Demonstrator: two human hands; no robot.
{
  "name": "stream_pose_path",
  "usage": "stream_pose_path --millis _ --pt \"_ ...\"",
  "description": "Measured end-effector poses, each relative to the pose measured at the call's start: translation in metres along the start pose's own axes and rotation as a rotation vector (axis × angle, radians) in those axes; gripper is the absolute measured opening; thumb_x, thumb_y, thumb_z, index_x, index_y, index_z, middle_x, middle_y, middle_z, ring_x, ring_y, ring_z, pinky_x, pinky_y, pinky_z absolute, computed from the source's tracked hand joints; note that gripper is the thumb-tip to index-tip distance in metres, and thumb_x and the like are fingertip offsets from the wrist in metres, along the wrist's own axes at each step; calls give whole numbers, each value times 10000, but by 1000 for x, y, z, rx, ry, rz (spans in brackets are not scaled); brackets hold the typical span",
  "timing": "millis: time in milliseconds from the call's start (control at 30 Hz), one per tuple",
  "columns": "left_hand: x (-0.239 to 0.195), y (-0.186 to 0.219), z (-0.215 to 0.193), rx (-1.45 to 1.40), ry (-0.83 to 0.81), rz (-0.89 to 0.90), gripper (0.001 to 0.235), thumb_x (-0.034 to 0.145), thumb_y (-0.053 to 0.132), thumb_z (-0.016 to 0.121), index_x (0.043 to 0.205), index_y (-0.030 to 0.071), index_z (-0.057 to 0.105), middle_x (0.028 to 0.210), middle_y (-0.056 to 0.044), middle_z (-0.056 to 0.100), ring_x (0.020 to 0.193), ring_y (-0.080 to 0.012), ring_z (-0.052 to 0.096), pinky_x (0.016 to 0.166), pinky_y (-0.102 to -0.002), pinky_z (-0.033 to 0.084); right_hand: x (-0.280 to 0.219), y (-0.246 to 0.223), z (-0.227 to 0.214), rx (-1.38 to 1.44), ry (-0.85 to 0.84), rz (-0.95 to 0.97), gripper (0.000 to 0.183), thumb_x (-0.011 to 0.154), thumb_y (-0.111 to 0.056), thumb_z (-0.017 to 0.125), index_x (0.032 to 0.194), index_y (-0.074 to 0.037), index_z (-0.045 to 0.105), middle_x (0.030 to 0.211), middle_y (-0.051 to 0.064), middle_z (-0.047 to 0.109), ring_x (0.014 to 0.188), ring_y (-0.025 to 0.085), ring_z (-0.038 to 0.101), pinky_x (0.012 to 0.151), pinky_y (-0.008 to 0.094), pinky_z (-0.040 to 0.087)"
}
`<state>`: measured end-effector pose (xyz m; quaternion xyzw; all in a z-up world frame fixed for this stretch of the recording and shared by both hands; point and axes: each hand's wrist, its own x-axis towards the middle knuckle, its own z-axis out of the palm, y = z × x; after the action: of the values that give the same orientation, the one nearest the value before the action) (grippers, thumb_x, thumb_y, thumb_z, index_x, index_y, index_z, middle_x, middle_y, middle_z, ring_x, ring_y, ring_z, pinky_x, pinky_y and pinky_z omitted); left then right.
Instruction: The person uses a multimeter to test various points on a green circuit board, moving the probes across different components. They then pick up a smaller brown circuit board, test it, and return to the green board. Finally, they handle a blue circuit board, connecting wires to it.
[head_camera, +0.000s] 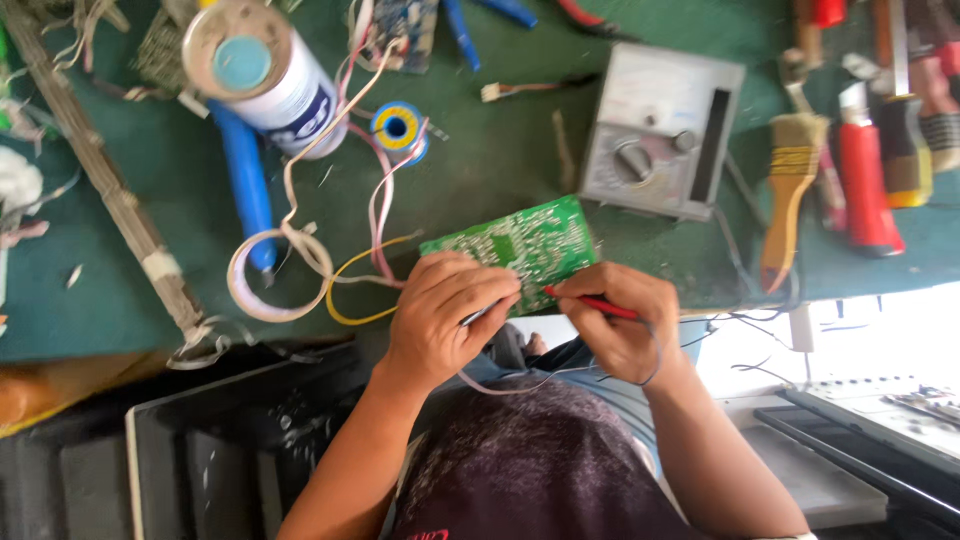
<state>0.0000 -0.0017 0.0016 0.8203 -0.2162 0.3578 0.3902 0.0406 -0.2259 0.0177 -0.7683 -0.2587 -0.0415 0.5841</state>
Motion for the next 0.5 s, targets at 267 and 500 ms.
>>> stream_pose_path --millis 267,500 --pt "5 0 -1 31 -24 19 80 984 186 764 1019 147 823 1040 -16 819 845 -225 745 927 -401 608 1 3 0 106 10 -33 32 889 -55 785 891 -54 817 816 155 788 684 325 775 658 371 604" --pt "4 1 1 11 4 5 96 975 160 776 1041 122 836 1038 -55 821 870 -252 763 929 -418 620 1 4 -2 119 -12 -30 38 885 -56 782 896 -54 818 821 165 785 667 343 768 628 387 600"
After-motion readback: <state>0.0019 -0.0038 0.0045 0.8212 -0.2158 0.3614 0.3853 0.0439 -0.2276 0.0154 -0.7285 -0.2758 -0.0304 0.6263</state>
